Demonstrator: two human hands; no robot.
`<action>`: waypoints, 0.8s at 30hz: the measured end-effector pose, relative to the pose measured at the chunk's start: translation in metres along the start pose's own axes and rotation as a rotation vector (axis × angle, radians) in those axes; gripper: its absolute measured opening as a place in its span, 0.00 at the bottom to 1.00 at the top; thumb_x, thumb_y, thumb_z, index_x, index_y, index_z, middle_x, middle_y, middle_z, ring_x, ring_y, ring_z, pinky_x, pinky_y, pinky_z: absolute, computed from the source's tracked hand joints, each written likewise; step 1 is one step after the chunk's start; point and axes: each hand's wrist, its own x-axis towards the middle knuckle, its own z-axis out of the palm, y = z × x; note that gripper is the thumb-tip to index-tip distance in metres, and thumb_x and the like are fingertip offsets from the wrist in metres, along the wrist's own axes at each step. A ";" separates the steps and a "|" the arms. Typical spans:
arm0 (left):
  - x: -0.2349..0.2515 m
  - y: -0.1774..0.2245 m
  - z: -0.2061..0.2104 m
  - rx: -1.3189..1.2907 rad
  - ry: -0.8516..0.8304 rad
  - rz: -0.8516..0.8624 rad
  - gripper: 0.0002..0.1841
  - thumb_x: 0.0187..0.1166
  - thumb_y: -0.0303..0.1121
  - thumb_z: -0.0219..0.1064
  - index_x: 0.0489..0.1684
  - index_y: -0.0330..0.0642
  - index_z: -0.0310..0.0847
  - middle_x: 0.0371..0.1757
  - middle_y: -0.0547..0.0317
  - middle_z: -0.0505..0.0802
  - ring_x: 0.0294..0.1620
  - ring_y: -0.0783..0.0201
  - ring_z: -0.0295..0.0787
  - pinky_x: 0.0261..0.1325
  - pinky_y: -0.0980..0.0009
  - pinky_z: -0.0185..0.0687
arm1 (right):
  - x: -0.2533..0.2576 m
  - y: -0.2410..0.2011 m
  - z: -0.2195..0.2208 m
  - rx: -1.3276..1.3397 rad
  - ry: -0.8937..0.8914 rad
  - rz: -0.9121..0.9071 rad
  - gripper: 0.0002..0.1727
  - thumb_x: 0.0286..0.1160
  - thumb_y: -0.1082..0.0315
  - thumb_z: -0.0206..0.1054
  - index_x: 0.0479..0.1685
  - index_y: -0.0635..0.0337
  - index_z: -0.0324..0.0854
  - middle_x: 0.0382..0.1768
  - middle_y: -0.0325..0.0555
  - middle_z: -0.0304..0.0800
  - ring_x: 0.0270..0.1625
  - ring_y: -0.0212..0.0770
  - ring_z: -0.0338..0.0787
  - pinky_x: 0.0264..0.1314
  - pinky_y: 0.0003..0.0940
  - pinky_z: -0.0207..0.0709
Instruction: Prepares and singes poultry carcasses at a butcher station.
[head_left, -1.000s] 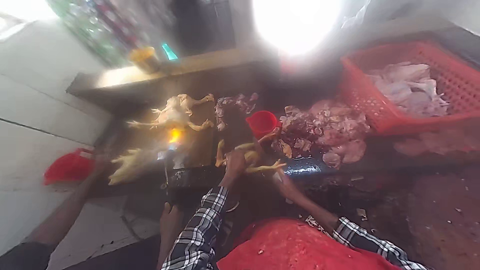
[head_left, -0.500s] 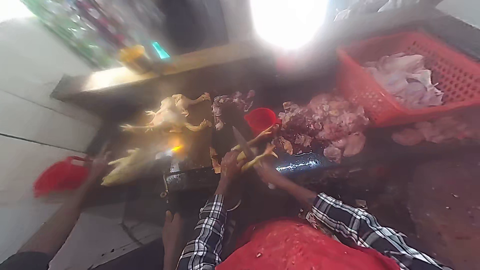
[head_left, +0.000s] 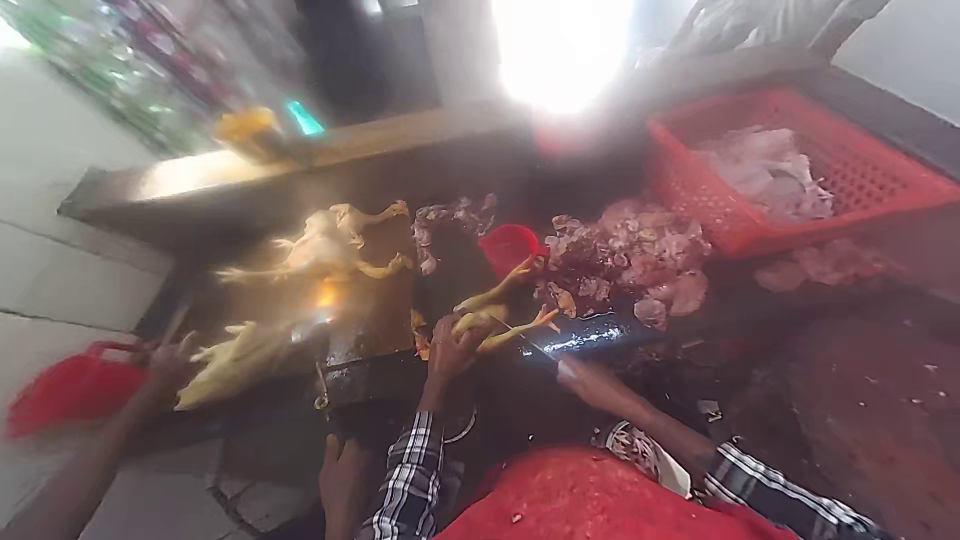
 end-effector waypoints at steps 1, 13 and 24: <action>-0.002 0.005 -0.006 0.044 -0.056 -0.103 0.35 0.74 0.63 0.65 0.71 0.45 0.81 0.67 0.49 0.89 0.70 0.53 0.85 0.75 0.48 0.78 | -0.005 0.016 -0.005 -0.107 0.091 0.027 0.33 0.85 0.38 0.54 0.90 0.27 0.62 0.59 0.54 0.93 0.57 0.61 0.93 0.60 0.69 0.82; -0.032 0.046 0.006 0.104 -0.134 -0.443 0.38 0.84 0.64 0.55 0.93 0.60 0.57 0.72 0.49 0.88 0.71 0.44 0.86 0.70 0.35 0.78 | 0.075 0.008 -0.001 0.373 -0.022 -0.356 0.40 0.80 0.46 0.68 0.89 0.55 0.65 0.79 0.56 0.77 0.77 0.48 0.81 0.83 0.48 0.73; -0.049 0.019 0.040 -0.819 0.393 -0.466 0.22 0.86 0.44 0.65 0.69 0.37 0.81 0.56 0.45 0.94 0.55 0.55 0.93 0.62 0.52 0.90 | 0.137 -0.120 0.043 0.640 0.451 -0.186 0.40 0.78 0.39 0.66 0.80 0.61 0.73 0.65 0.55 0.89 0.70 0.47 0.87 0.78 0.51 0.78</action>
